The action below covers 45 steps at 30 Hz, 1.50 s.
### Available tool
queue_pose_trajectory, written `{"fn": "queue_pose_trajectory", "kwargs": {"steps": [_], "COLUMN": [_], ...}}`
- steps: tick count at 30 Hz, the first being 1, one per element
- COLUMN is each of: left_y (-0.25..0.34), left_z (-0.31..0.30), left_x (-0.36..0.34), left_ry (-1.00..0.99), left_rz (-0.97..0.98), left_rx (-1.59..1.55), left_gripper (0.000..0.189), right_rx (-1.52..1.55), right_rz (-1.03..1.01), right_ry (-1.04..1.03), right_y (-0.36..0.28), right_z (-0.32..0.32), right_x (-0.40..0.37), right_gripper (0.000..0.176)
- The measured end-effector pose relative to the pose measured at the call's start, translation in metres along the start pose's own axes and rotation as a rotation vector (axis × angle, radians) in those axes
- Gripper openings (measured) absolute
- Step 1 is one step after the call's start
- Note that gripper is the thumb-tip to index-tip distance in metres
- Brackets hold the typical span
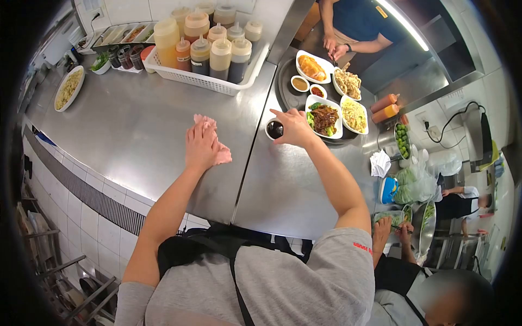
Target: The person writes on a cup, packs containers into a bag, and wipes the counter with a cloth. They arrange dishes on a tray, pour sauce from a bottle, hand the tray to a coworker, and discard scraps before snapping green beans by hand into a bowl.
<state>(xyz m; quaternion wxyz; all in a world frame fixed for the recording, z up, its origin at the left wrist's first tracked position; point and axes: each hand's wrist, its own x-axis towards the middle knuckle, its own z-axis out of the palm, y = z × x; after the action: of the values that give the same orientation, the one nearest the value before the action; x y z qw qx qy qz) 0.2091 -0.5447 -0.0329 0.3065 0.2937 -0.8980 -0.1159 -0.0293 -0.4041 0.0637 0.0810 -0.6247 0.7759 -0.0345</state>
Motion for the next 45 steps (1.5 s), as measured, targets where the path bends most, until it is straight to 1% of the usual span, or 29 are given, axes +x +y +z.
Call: {"fn": "queue_pose_trajectory", "kwargs": {"steps": [1, 3, 7, 11, 13, 21, 22, 24, 25, 26, 28, 30, 31, 35, 37, 43, 45], "left_y": [0.000, 0.000, 0.000, 0.000, 0.000, 0.000, 0.000, 0.001, 0.002, 0.002, 0.001, 0.000, 0.000, 0.003, 0.003, 0.003, 0.003], "left_z": [0.000, 0.000, 0.001, -0.001, -0.001, -0.002, -0.001, -0.001, -0.001, -0.001, -0.001, -0.001, -0.001, -0.004, -0.004, -0.001, -0.001], "left_x": [0.000, -0.001, 0.000, 0.000, 0.000, 0.000, 0.000, 0.001, 0.002, 0.002, 0.001, 0.001, 0.001, 0.001, 0.001, 0.001, 0.001], "left_ry": [0.001, -0.091, -0.076, -0.101, -0.094, -0.117, -0.112, -0.020, -0.015, -0.025, -0.036, -0.135, -0.135, -0.140, -0.142, -0.128, -0.124], "left_rz": [0.001, -0.051, -0.038, -0.048, -0.051, -0.060, -0.063, -0.033, -0.035, -0.044, -0.054, -0.085, -0.086, -0.093, -0.095, -0.097, -0.101], "left_rx": [0.001, -0.015, -0.009, -0.004, -0.010, -0.016, -0.012, 0.007, 0.011, -0.001, -0.012, -0.018, -0.016, -0.011, 0.001, -0.001, -0.004], "left_gripper": [0.034, 0.039, 0.038, 0.036, 0.035, 0.040, 0.040, 0.034, 0.034, 0.034, 0.034, 0.040, 0.040, 0.039, 0.039, 0.038, 0.038], "right_rx": [-0.016, -0.058, -0.091, -0.115, -0.120, -0.169, -0.164, -0.162, -0.167, -0.151, -0.140, -0.164, -0.189, -0.191, -0.152, -0.113, -0.139], "right_rz": [0.006, 0.012, 0.104, 0.133, 0.193, 0.307, 0.300, 0.300, 0.312, 0.299, 0.283, 0.298, 0.316, 0.316, 0.301, 0.292, 0.302], "right_ry": [0.015, 0.055, 0.041, 0.053, 0.050, 0.007, 0.010, 0.006, -0.004, 0.008, 0.021, -0.002, -0.027, -0.009, 0.011, 0.003, -0.010], "right_y": [0.000, 0.006, 0.025, 0.045, 0.052, 0.078, 0.080, 0.085, 0.088, 0.091, 0.091, 0.090, 0.090, 0.089, 0.088, 0.088, 0.090], "right_z": [-0.007, -0.016, -0.032, -0.037, -0.039, -0.030, -0.029, -0.025, -0.023, -0.020, -0.022, -0.024, -0.025, -0.028, -0.027, -0.025, -0.022], "right_x": [0.002, 0.007, 0.025, 0.041, 0.049, 0.070, 0.070, 0.072, 0.073, 0.074, 0.074, 0.074, 0.074, 0.072, 0.070, 0.068, 0.067], "right_gripper": [0.086, 0.083, 0.076, 0.075, 0.074, 0.074, 0.073, 0.072, 0.071, 0.074, 0.073, 0.073, 0.073, 0.074, 0.071, 0.070, 0.070]}}
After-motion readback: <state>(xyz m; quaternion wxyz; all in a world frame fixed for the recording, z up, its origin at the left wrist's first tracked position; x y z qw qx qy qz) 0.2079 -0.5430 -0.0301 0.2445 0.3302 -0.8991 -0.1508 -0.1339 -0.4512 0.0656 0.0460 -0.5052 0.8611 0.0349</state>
